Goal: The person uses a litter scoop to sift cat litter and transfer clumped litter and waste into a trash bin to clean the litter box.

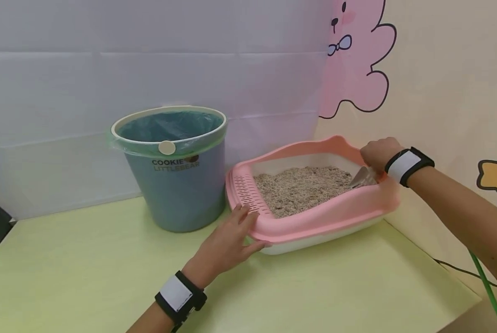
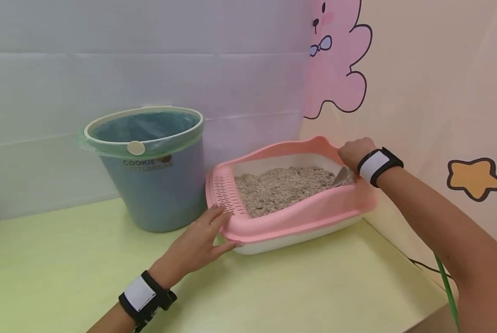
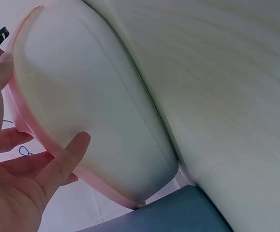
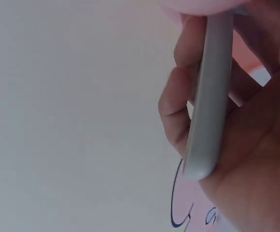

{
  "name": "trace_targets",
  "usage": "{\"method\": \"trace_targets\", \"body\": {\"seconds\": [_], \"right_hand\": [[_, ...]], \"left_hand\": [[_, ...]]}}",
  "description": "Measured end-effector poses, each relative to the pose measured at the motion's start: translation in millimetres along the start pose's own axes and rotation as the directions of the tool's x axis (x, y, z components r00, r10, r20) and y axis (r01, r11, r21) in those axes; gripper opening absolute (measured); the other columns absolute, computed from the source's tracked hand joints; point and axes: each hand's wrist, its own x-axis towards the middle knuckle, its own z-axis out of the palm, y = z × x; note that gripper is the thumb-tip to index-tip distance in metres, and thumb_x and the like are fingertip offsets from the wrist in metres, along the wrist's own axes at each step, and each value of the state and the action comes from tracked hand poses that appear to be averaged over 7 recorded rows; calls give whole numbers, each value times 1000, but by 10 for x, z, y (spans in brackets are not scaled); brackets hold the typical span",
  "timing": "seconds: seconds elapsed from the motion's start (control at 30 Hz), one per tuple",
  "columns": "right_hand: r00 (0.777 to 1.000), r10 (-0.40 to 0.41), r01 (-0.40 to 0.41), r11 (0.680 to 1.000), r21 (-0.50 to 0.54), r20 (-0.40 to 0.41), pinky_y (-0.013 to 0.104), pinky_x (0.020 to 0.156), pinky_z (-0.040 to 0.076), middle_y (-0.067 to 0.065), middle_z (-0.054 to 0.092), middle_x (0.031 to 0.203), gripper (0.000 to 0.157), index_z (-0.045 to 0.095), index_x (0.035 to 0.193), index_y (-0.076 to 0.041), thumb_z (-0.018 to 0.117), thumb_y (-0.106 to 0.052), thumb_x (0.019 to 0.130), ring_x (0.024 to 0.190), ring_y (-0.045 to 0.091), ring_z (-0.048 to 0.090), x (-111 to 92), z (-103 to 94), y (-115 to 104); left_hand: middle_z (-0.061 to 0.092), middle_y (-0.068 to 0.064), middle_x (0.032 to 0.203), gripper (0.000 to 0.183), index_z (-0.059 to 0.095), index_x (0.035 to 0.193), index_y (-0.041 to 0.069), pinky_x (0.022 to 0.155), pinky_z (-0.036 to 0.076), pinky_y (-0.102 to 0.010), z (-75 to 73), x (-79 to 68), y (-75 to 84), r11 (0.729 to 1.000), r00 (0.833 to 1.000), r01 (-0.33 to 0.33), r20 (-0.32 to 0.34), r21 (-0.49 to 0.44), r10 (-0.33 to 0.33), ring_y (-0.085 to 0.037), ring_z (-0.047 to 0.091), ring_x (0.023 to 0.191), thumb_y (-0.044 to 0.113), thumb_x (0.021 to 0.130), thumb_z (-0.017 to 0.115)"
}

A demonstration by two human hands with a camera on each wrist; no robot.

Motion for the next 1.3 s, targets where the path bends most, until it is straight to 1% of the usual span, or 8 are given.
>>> {"method": "trace_targets", "body": {"seconds": [0.2,0.37,0.47,0.57,0.67,0.9,1.1,1.3], "right_hand": [[998,-30,27,998,-63,-47,36,54,36,-2,45,61,32,55,65,-11,78,9,75,59,16,37,-56,-126,-92],[985,-78,66,994,84,153,32,56,27,-6,37,61,32,52,60,-18,73,6,66,61,13,33,-41,-240,-116],[959,-120,70,978,196,255,29,56,30,-6,45,65,23,63,66,-16,72,4,69,61,12,38,-30,-265,-93],[939,-158,75,961,266,305,28,59,41,-2,62,80,13,75,87,-10,78,0,79,66,14,49,-15,-269,-79],[923,-222,113,938,328,316,30,65,49,5,72,98,21,79,106,-7,79,-4,85,71,15,56,3,-254,-108],[884,-348,195,881,432,312,30,68,52,17,75,124,49,82,113,-12,57,17,81,84,15,64,83,-118,-260],[886,-357,205,874,440,296,39,80,62,16,75,127,48,83,111,-16,59,16,85,101,24,72,134,-71,-330],[879,-382,229,863,450,285,31,74,56,5,75,112,43,83,106,-21,62,11,87,87,15,63,200,-64,-457]], "left_hand": [[60,-14,139,63,58,136,10,105,58,-46,3,3,7,999,999,-32,-26,37,33,-33,61,130,51,92,77],[60,-10,139,62,61,135,10,94,62,-38,-26,-4,-9,994,996,-67,-60,81,72,-26,65,121,50,91,79],[62,-8,139,62,63,135,10,94,62,-34,-44,0,-8,990,991,-99,-84,105,108,-22,67,119,49,90,81],[64,-7,138,62,64,134,10,91,63,-32,-58,0,-1,987,987,-111,-101,118,124,-19,70,114,49,89,81],[64,-7,138,62,64,135,9,94,62,-33,-61,-4,10,988,988,-106,-99,113,117,-20,70,115,48,90,81],[63,-9,142,63,63,137,7,104,59,-35,-54,-26,35,995,996,-65,-56,80,70,-22,69,120,47,91,80],[63,-8,143,62,63,137,9,103,60,-33,-50,-32,27,997,998,-50,-37,64,53,-20,69,118,47,92,79],[62,-8,144,61,63,137,7,102,60,-33,-55,-22,17,996,998,-52,-27,67,54,-21,69,120,47,93,78]]}}
